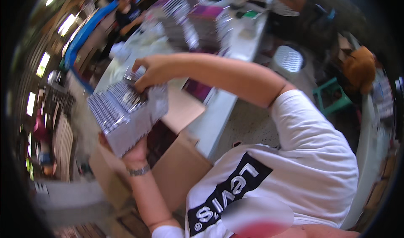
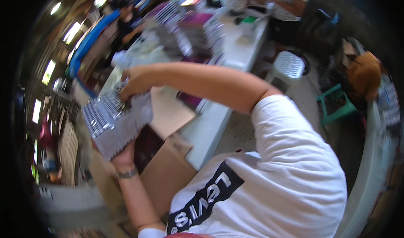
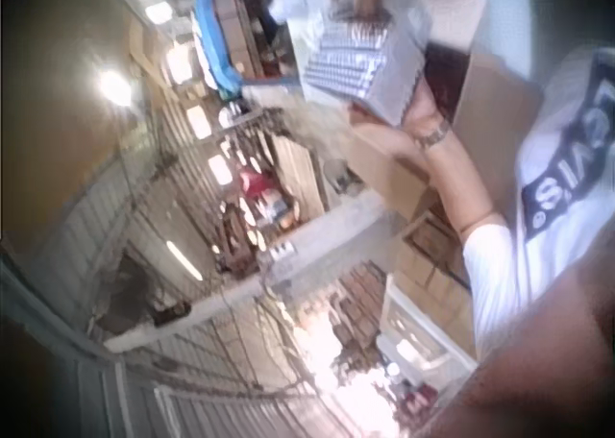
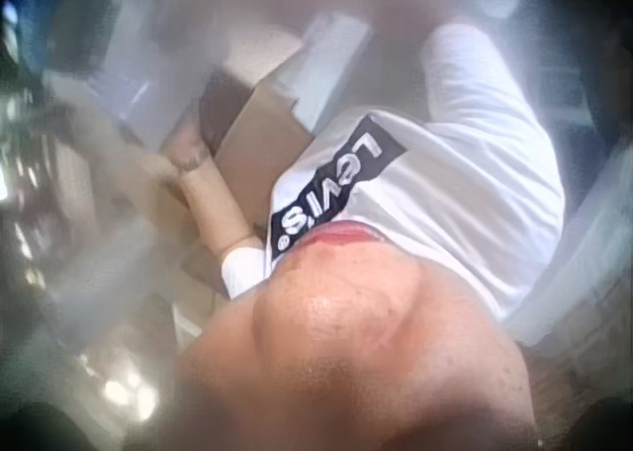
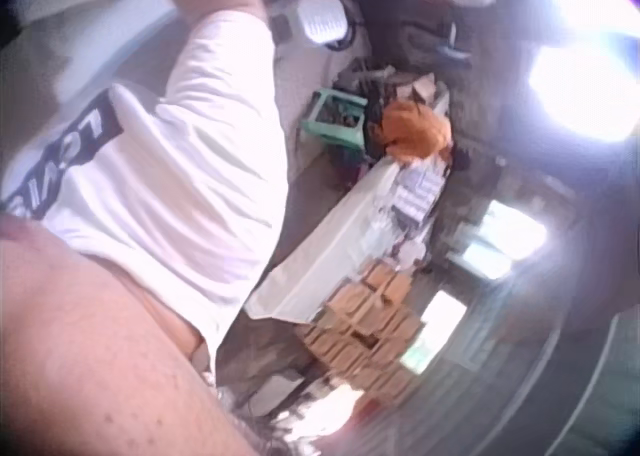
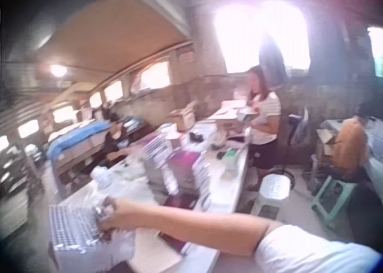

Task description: The person writes in a notebook, picks up an empty cardboard box, and packs several small notebooks into it before sealing the box with tape and marking it with a pen.

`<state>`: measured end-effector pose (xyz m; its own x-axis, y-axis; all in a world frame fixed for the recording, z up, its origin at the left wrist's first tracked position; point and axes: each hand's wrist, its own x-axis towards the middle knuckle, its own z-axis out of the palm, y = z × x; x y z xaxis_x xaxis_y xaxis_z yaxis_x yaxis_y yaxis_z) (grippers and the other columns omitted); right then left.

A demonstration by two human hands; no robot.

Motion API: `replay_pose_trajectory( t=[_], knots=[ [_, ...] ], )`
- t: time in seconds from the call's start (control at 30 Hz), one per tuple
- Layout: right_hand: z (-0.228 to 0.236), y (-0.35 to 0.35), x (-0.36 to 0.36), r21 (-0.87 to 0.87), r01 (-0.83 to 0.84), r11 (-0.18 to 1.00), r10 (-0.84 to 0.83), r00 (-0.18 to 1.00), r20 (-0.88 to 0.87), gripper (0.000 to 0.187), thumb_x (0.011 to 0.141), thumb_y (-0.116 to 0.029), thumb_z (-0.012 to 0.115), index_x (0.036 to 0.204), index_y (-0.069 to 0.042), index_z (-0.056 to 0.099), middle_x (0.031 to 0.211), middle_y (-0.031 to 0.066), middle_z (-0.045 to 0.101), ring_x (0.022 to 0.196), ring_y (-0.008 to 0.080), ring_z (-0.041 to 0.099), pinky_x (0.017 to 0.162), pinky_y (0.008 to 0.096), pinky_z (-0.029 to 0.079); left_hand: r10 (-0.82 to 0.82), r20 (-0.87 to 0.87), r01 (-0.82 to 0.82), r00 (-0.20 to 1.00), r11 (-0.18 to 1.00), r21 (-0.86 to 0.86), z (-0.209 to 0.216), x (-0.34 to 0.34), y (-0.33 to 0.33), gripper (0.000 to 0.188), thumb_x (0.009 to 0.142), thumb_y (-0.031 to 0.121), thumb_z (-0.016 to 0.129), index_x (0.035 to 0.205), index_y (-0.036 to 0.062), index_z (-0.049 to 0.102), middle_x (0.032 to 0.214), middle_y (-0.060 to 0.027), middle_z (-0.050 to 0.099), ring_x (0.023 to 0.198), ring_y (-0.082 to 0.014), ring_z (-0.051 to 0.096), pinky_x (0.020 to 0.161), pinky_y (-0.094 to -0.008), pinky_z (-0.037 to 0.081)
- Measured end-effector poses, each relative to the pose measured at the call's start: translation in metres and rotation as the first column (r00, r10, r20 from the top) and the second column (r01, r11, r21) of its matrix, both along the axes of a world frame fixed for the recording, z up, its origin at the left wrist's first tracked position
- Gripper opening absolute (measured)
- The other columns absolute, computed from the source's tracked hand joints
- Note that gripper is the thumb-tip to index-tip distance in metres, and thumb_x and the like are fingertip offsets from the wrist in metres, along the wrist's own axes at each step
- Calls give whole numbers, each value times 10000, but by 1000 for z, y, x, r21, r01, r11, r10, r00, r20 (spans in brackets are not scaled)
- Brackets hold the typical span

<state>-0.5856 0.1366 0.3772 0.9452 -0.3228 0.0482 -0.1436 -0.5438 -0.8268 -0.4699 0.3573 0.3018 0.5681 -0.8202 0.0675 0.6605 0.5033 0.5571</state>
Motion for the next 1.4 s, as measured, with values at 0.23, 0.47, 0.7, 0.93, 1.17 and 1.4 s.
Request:
replay_pose_trajectory(
  t=[0.23, 0.47, 0.7, 0.93, 1.17, 1.4],
  knots=[
    [-37, 108, 125, -584, -112, 804, 58, 992, -111, 705, 743, -469, 671, 1275, -26, 538, 1069, 227, 666, 993, 325, 655, 862, 384, 512, 127, -119, -148, 985, 972, -181, -23, 31, 155, 758, 767, 587, 598, 1396, 177, 490, 1446, -51, 472, 1335, -284, 411, 1122, -567, 270],
    [-199, 203, 193, -70, -227, 971, 155, 829, -537, 760, 829, -487, 645, 1411, -66, 397, 1143, 229, 626, 1014, 363, 629, 888, 457, 492, 520, -52, -522, 853, 852, -45, -5, 51, 268, 797, 762, 597, 611, 1423, 178, 462, 1477, -62, 433, 1360, -289, 385, 1153, -529, 240],
    [-254, 161, 237, 236, -355, 904, 426, 783, -453, 735, 881, -508, 620, 1404, -30, 424, 1299, 167, 569, 1193, 308, 515, 1032, 438, 384, 430, -95, -437, 898, 897, -72, -19, 60, 283, 809, 766, 636, 569, 1439, 206, 437, 1488, -48, 414, 1367, -301, 374, 1140, -556, 255],
    [-77, 210, 169, 906, -372, 202, 401, 875, 270, 596, 925, -483, 584, 1279, -7, 539, 1256, 123, 606, 1091, 201, 601, 979, 389, 469, 344, 134, -344, 929, 939, -27, 4, 81, 204, 690, 859, 519, 526, 1391, 86, 457, 1380, -103, 508, 1272, -282, 478, 1076, -496, 372],
    [-98, 145, 169, -198, 68, 978, -106, 976, -191, 864, 779, -492, 710, 1384, 32, 385, 1177, 259, 617, 1047, 344, 632, 902, 399, 501, 381, 340, -429, 860, 900, 76, 11, 100, 173, 403, 846, 218, 686, 1166, 18, 544, 1087, -97, 637, 1018, -215, 642, 890, -339, 532],
    [-207, 168, 193, -653, -369, 662, 167, 921, -352, 1010, 846, -560, 625, 1504, 34, 141, 1513, 303, 254, 1396, 437, 274, 1128, 504, 265, 556, 232, -574, 798, 819, 12, -5, 91, 238, 376, 872, 267, 650, 1164, 44, 573, 1112, -68, 656, 1032, -200, 635, 923, -371, 504]
  ],
)
